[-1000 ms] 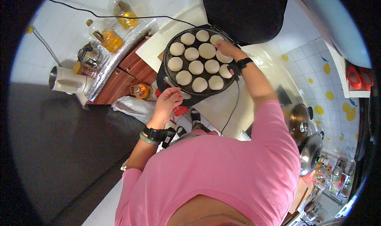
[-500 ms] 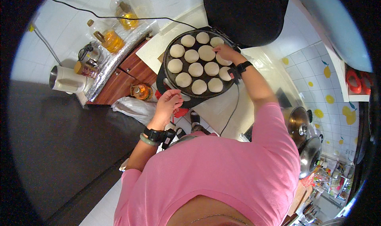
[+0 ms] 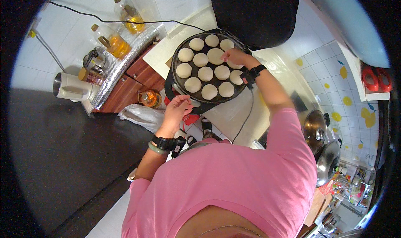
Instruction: The person places dough balls into a round electric griddle, then rolls out dough balls on a wooden board using a rolling pin. They transfer the flattened dough to the griddle and later retrieve a metal bowl from a plastic bag to cover a pot on the stove.
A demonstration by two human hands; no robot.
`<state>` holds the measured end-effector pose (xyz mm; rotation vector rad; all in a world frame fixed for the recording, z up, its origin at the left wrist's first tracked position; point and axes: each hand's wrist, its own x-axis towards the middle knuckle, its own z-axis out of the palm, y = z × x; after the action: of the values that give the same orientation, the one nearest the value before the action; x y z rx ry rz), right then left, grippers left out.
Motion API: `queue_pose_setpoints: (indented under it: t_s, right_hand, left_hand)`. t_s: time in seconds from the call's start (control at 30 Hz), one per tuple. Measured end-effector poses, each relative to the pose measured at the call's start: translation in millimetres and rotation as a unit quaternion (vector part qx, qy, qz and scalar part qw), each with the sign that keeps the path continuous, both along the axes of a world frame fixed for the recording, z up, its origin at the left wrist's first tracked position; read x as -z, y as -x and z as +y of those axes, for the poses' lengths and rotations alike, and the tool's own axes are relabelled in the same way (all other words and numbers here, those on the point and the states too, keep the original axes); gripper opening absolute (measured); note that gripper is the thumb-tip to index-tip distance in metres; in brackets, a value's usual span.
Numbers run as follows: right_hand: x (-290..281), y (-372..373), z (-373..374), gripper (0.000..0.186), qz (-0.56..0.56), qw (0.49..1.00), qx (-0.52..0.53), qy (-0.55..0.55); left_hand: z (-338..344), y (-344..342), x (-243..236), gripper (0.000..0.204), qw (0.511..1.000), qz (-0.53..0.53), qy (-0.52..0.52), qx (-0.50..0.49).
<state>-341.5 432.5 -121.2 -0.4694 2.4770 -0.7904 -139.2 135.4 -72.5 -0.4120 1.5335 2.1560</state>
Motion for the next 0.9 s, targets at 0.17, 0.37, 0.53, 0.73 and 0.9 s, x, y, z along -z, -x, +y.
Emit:
queue_pose_setpoints:
  t_s: [0.17, 0.37, 0.53, 0.73, 0.9]
  right_hand:
    - [10.9, -0.2, -5.8, 0.023, -0.036, 0.999, 0.016, -0.02]
    - [24.5, 5.5, 2.3, 0.02, -0.004, 0.999, 0.017, -0.032]
    - [22.7, 5.7, 1.6, 0.017, 0.061, 0.996, 0.005, -0.067]
    - [-32.0, -4.9, 9.8, 0.016, 0.138, 0.983, 0.085, -0.08]
    - [-43.7, -29.3, 10.5, 0.016, 0.162, 0.98, 0.085, -0.08]
  left_hand:
    - [-2.5, -2.4, -1.1, 0.018, 1.0, 0.005, 0.002, -0.001]
    - [-5.7, -5.4, -1.7, 0.018, 1.0, -0.001, 0.012, -0.01]
    - [-6.6, -5.9, -2.3, 0.018, 1.0, 0.001, 0.007, -0.006]
    - [-7.8, -7.9, -4.4, 0.017, 1.0, 0.013, -0.007, -0.005]
    - [-4.9, -14.3, -7.7, 0.019, 0.999, 0.042, -0.026, 0.015]
